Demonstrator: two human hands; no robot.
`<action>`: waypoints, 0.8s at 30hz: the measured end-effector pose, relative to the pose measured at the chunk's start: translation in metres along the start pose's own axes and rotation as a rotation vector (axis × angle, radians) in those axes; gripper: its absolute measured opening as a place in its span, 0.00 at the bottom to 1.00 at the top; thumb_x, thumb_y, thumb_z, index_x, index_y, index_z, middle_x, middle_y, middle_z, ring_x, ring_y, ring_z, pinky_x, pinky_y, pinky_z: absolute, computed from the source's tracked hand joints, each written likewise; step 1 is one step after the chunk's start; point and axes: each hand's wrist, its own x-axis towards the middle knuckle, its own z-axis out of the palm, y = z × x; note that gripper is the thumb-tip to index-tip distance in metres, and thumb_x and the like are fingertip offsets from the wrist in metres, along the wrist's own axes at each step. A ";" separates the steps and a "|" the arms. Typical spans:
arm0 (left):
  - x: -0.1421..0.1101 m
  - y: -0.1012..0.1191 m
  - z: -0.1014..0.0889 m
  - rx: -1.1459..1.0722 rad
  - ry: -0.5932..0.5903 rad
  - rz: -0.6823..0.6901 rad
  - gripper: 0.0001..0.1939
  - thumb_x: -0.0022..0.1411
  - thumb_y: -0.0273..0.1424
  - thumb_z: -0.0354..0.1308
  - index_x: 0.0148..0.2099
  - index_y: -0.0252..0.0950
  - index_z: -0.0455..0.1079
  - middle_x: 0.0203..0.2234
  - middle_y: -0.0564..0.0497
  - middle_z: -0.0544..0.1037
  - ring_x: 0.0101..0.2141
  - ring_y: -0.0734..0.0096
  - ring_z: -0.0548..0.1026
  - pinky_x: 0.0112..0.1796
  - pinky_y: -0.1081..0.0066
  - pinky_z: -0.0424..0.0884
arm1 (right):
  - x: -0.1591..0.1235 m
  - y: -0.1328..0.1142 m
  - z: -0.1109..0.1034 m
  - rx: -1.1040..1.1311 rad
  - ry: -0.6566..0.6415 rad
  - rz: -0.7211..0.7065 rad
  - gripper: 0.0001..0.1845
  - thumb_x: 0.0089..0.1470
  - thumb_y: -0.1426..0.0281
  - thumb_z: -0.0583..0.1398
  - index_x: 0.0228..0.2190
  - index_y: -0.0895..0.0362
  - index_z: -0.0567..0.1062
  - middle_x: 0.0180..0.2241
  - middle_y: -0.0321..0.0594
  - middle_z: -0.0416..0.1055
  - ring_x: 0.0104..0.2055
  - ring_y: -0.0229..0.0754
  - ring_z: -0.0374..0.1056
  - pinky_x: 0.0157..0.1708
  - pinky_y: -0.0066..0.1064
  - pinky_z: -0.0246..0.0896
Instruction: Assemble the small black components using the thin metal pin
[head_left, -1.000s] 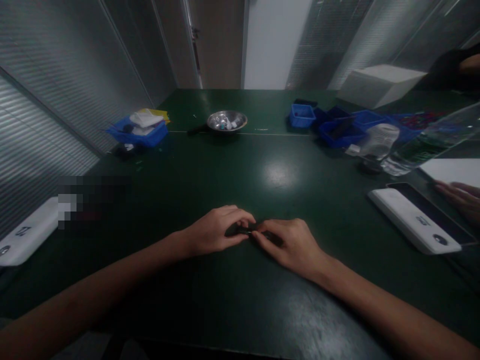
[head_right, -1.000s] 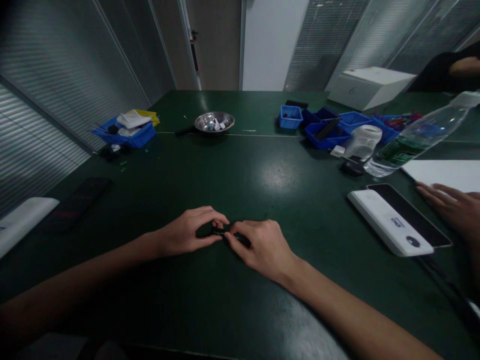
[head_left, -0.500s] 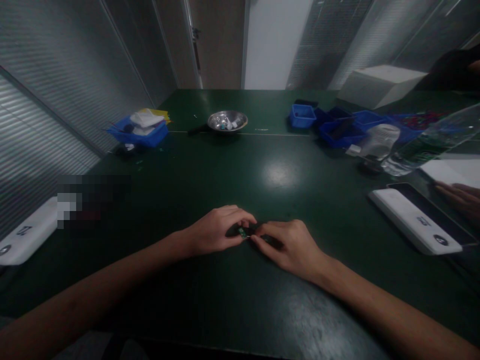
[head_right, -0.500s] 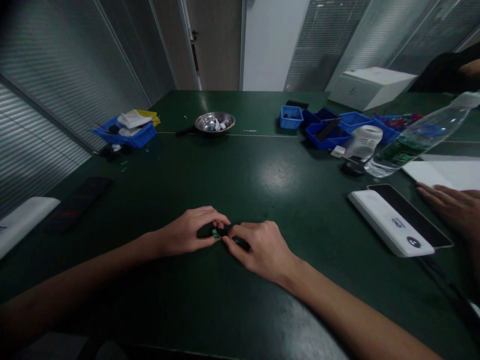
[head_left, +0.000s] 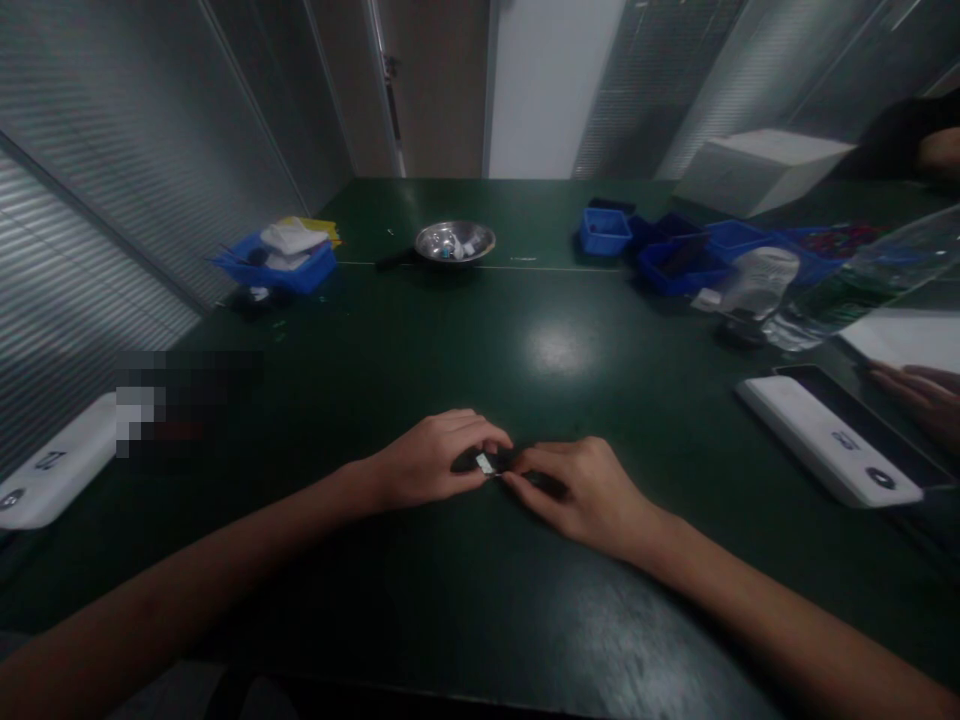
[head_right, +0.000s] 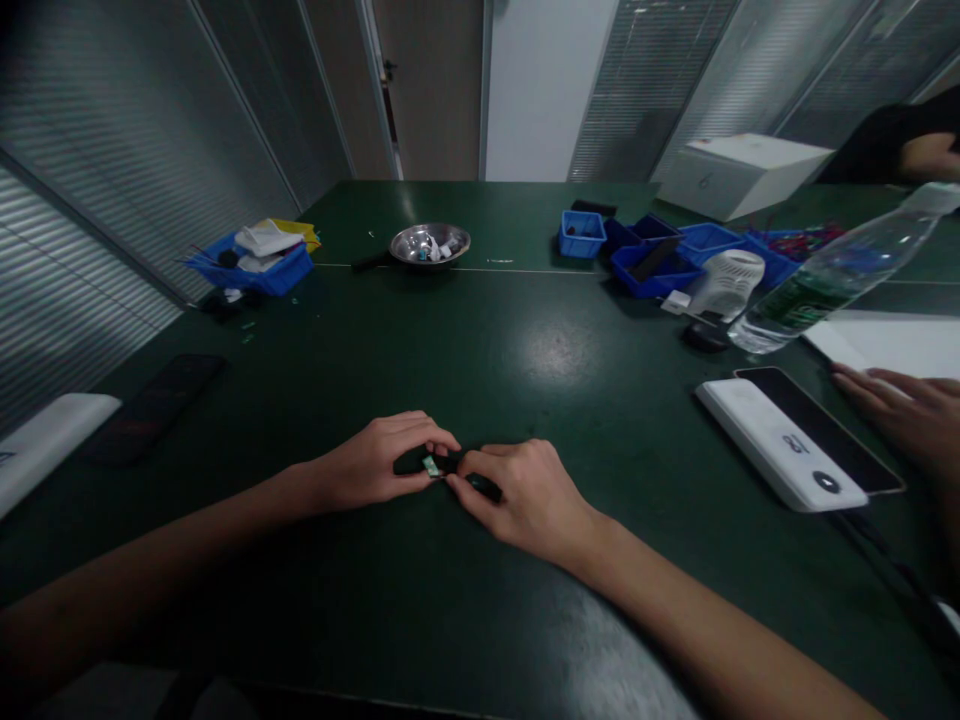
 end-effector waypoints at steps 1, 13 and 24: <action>0.000 0.000 0.000 0.000 -0.001 0.001 0.17 0.67 0.26 0.62 0.57 0.35 0.70 0.44 0.46 0.76 0.45 0.63 0.73 0.46 0.66 0.67 | 0.000 0.000 0.000 -0.003 -0.002 0.001 0.14 0.70 0.63 0.56 0.39 0.56 0.80 0.30 0.37 0.76 0.29 0.37 0.71 0.30 0.29 0.57; -0.001 -0.002 0.001 0.002 -0.005 -0.001 0.16 0.68 0.27 0.61 0.57 0.35 0.70 0.43 0.46 0.76 0.45 0.63 0.73 0.46 0.65 0.68 | -0.002 0.000 -0.002 -0.031 -0.029 0.002 0.15 0.70 0.63 0.56 0.36 0.56 0.79 0.30 0.37 0.76 0.29 0.37 0.71 0.31 0.30 0.57; 0.000 -0.001 0.000 0.018 -0.009 0.010 0.14 0.69 0.29 0.60 0.56 0.34 0.71 0.42 0.46 0.76 0.44 0.63 0.73 0.46 0.64 0.69 | -0.001 0.001 -0.002 -0.046 -0.039 0.005 0.15 0.70 0.62 0.56 0.38 0.56 0.79 0.30 0.37 0.75 0.29 0.37 0.71 0.31 0.30 0.56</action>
